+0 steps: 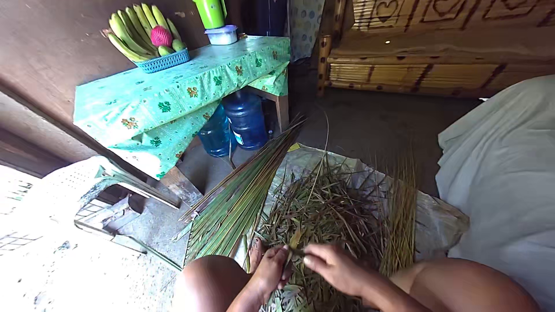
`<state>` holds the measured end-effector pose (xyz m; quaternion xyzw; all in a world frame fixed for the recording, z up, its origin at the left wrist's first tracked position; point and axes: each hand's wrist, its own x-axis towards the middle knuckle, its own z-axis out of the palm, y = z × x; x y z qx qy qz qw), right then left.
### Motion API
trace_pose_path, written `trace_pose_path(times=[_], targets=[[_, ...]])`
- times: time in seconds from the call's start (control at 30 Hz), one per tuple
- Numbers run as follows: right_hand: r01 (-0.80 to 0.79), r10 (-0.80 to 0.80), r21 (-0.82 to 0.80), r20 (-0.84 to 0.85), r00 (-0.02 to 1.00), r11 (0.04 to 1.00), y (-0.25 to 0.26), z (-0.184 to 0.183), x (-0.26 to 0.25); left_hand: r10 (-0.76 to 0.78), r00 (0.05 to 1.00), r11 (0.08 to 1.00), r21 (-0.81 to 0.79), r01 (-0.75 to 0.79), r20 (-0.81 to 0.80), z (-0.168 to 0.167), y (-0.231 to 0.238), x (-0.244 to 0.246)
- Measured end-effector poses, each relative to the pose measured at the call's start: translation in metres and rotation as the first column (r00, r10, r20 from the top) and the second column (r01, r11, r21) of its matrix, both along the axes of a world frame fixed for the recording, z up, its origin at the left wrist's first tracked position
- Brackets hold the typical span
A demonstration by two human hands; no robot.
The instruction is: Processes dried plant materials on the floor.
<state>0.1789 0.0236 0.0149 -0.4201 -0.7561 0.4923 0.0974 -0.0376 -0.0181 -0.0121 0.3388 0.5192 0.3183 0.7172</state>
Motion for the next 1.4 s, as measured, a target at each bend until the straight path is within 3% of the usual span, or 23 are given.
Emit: trace_pose_path(times=[0.07, 0.13, 0.23, 0.4, 0.47, 0.53, 0.67, 0.8, 0.9, 0.97, 1.07, 1.2, 1.3, 1.4], targets=[[-0.141, 0.137, 0.106, 0.052, 0.989, 0.984, -0.011, -0.008, -0.012, 0.039, 0.999, 0.998, -0.04, -0.039, -0.014, 0.005, 0.002, 0.012], [-0.134, 0.115, 0.239, 0.092, 0.989, 0.962, -0.011, -0.016, -0.012, 0.059, 0.998, 0.996, -0.071, -0.057, 0.022, 0.006, 0.005, 0.018], [-0.006, -0.051, 0.324, 0.167, 0.985, 0.946, 0.005, -0.017, 0.002, -0.009, 0.994, 0.999, -0.039, 0.013, 0.107, 0.007, 0.007, 0.024], [0.272, -0.365, 0.298, 0.323, 0.873, 0.915, 0.048, -0.021, 0.037, -0.082, 0.996, 0.997, -0.005, 0.082, 0.042, 0.005, 0.007, 0.03], [0.418, -0.475, 0.238, 0.293, 0.83, 0.877, 0.059, -0.018, 0.05, -0.085, 0.996, 0.996, 0.009, 0.085, 0.028, 0.006, 0.006, 0.027], [0.478, -0.492, 0.119, 0.154, 0.857, 0.87, 0.058, -0.015, 0.051, -0.077, 0.997, 0.997, 0.01, 0.077, 0.003, 0.008, 0.006, 0.025], [0.377, -0.459, -0.361, -0.176, 0.871, 0.853, 0.032, -0.014, 0.023, -0.127, 0.992, 0.991, 0.03, 0.128, -0.013, 0.011, 0.009, 0.028], [0.365, -0.563, -0.503, -0.324, 0.76, 0.783, 0.035, -0.021, 0.016, -0.211, 0.969, 0.976, 0.073, 0.203, 0.129, 0.006, 0.004, 0.019], [0.423, -0.578, -0.431, -0.342, 0.74, 0.797, 0.045, -0.022, 0.027, -0.276, 0.948, 0.961, 0.06, 0.269, 0.162, 0.006, -0.002, 0.011], [0.412, -0.472, -0.251, -0.27, 0.839, 0.876, 0.043, -0.02, 0.031, -0.216, 0.967, 0.975, 0.071, 0.208, 0.134, 0.003, -0.003, 0.012], [0.185, -0.182, 0.011, -0.112, 0.977, 0.983, 0.024, -0.013, 0.024, -0.045, 0.992, 0.997, 0.065, 0.037, 0.121, 0.0, -0.001, 0.015], [-0.103, 0.12, 0.267, -0.047, 0.992, 0.958, -0.005, -0.017, 0.0, 0.059, 0.983, 0.997, 0.03, -0.066, 0.173, -0.001, 0.0, 0.016], [-0.07, 0.066, 0.393, 0.023, 0.998, 0.917, 0.002, -0.025, 0.001, 0.066, 0.977, 0.998, 0.012, -0.07, 0.202, 0.0, 0.0, 0.017], [0.1, -0.177, 0.372, 0.179, 0.968, 0.923, 0.028, -0.025, 0.017, 0.069, 0.982, 0.998, 0.0, -0.07, 0.178, 0.003, 0.001, 0.019]])
